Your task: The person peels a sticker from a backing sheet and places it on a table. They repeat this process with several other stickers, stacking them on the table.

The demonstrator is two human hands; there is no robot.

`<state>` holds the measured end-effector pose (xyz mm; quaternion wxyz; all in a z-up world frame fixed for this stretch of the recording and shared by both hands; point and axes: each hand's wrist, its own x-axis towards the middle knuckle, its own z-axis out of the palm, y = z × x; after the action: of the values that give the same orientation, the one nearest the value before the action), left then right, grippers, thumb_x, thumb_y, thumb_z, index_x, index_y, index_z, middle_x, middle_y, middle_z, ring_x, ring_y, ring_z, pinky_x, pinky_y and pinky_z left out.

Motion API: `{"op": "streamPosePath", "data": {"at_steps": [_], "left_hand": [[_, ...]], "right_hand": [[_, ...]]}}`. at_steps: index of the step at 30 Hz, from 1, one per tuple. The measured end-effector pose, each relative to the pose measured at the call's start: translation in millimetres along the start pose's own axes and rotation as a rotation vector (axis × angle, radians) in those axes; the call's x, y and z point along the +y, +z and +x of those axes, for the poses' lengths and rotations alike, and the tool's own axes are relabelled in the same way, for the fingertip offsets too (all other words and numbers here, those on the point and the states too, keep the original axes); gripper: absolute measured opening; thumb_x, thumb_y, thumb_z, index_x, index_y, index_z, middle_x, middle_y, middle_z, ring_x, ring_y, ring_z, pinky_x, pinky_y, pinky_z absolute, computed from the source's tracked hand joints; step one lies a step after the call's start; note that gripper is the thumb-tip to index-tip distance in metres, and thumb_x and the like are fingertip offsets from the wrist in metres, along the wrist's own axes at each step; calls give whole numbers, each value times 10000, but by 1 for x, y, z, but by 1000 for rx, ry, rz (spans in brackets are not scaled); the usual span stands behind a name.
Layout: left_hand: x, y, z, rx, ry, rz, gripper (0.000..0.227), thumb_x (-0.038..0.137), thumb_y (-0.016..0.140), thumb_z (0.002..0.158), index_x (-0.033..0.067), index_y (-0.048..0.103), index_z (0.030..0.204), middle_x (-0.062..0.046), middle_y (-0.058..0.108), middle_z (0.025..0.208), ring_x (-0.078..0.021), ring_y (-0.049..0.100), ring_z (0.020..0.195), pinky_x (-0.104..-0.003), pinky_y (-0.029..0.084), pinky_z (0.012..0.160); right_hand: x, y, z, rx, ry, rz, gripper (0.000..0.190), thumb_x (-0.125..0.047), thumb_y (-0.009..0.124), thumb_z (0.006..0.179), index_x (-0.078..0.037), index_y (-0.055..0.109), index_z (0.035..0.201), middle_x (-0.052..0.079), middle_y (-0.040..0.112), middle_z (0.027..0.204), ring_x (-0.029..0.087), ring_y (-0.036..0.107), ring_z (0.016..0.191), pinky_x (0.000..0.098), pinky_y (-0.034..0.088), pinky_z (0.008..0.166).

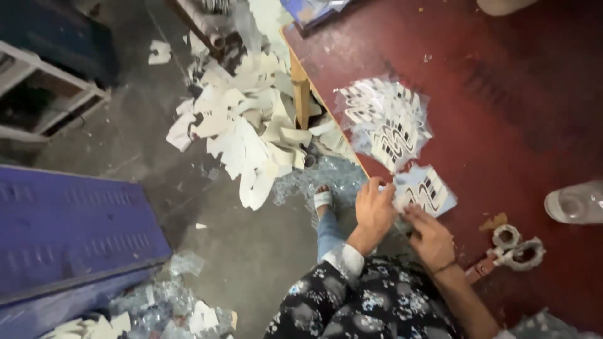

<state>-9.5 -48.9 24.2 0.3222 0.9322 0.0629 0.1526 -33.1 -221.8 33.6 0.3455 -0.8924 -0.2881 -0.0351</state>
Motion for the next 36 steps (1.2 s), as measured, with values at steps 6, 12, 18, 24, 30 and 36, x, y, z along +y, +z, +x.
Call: {"op": "streamPosePath", "data": {"at_steps": [6, 12, 18, 24, 30, 36], "left_hand": [[-4, 3, -4, 46, 181, 47, 225, 75, 681, 758, 131, 688, 976, -80, 617, 1096, -327, 594, 983, -461, 504, 823], [-1, -16, 2, 92, 317, 5, 205, 84, 671, 738, 102, 668, 942, -107, 646, 1210, -339, 618, 1084, -462, 525, 908], [5, -33, 28, -9, -72, -473, 167, -30, 668, 834, 42, 719, 976, -126, 733, 915, -234, 713, 841, -351, 563, 772], [-9, -68, 80, 346, 14, -196, 408, 71, 776, 834, -23, 623, 1201, -213, 677, 1142, -375, 640, 1024, -468, 510, 874], [-16, -17, 15, -86, 19, -161, 300, 77, 795, 786, 22, 728, 1073, -190, 675, 1057, -406, 632, 1002, -506, 493, 891], [-18, -14, 16, -141, -82, -241, 252, 80, 794, 746, 71, 751, 994, -150, 678, 1022, -372, 654, 992, -465, 518, 873]], "right_hand": [[-5, -3, 3, 26, 281, 158, 467, 62, 586, 758, -70, 728, 1183, 99, 702, 1308, 275, 680, 1217, 350, 551, 1012], [-8, -4, 3, 78, 199, 180, 471, 72, 578, 760, -42, 721, 1194, 150, 680, 1319, 315, 644, 1260, 379, 529, 1032], [-7, -33, -3, 203, 274, 224, 430, 89, 566, 838, -48, 721, 1215, 158, 725, 1248, 300, 716, 1153, 358, 563, 984], [-32, -90, 37, 28, 833, 543, 375, 3, 650, 998, -39, 695, 1368, 299, 653, 1020, 564, 544, 870, 531, 440, 707], [-7, -16, 31, 90, 82, -209, 610, 72, 638, 728, 18, 629, 1335, 274, 575, 1401, 418, 591, 1281, 503, 496, 1107], [23, 6, 41, 69, -76, -86, 373, 6, 655, 769, 12, 638, 1141, 242, 621, 1280, 441, 581, 1292, 502, 495, 1114]]}}
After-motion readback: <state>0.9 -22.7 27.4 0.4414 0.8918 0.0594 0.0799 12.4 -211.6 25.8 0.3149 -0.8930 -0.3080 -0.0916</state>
